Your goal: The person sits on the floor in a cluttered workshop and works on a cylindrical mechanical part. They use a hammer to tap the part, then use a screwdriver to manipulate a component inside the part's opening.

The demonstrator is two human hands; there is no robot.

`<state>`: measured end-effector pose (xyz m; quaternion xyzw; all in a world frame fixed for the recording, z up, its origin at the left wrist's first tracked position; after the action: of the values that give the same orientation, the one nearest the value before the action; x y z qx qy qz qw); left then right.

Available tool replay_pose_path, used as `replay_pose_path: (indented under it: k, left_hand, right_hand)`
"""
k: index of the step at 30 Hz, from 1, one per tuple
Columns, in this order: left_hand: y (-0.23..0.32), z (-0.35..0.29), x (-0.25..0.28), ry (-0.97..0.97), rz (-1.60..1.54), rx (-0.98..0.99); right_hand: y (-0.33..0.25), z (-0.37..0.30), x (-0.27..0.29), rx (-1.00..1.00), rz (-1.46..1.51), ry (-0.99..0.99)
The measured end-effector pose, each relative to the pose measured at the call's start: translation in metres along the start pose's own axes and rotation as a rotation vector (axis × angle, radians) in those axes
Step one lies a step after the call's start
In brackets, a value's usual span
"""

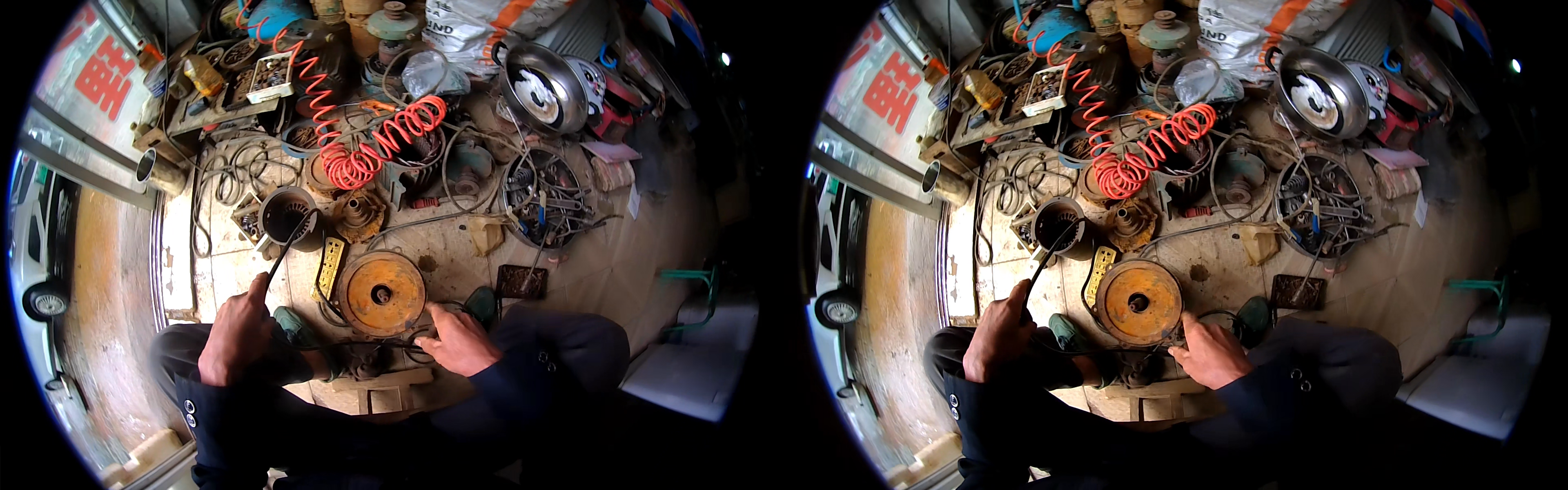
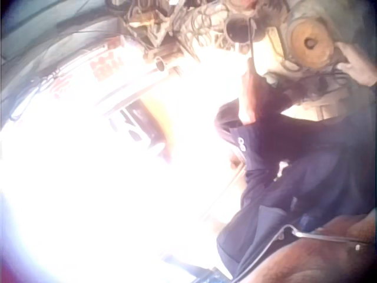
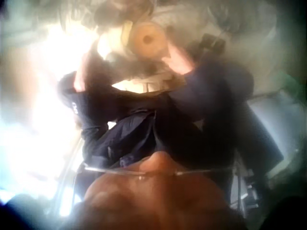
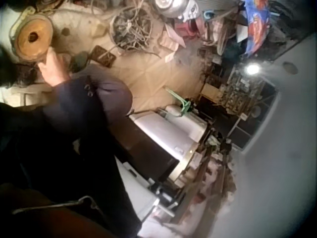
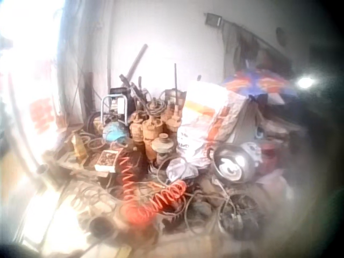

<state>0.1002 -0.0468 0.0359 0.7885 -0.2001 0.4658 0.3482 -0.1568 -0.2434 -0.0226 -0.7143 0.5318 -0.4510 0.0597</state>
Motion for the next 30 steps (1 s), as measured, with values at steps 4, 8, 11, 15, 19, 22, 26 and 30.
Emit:
replay_pose_path:
  k: [4,8,11,15,19,22,26,30]
  left_hand:
    - [0.007,0.003,-0.007,-0.009,0.010,-0.019]
    - [0.016,0.007,-0.009,-0.038,0.027,-0.038]
    - [0.017,0.008,-0.010,-0.050,0.043,-0.053]
    - [0.017,0.010,-0.012,-0.048,0.059,-0.070]
    - [0.012,0.007,-0.013,-0.041,0.043,-0.088]
    - [0.013,0.008,-0.013,-0.060,0.054,-0.077]
    - [0.015,0.006,-0.010,-0.036,0.052,-0.072]
    - [0.010,0.005,-0.010,-0.021,0.051,-0.049]
  right_hand:
    - [0.018,0.006,0.004,-0.023,0.229,0.376]
    - [0.028,0.022,0.005,-0.075,0.393,0.396]
    - [0.021,0.021,0.001,-0.009,0.235,0.342]
    - [0.005,0.013,0.005,-0.026,-0.052,0.141]
    - [-0.001,0.010,-0.004,0.072,-0.134,0.162]
    - [-0.001,0.012,-0.009,0.125,-0.144,0.204]
    - [-0.002,0.013,-0.008,0.136,-0.157,0.207]
    - [-0.002,0.017,-0.010,0.143,-0.188,0.201]
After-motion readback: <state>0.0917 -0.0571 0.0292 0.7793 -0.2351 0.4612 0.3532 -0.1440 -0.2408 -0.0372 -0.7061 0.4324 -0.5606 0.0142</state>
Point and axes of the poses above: each hand's wrist, its own z-axis towards the middle knuckle, its own x-axis out of the back of the hand, y = z × x, the point moved 4 cm from there along z, towards the middle knuckle, and after that the axes turned 6 degrees about y, right-handed, at the moved point
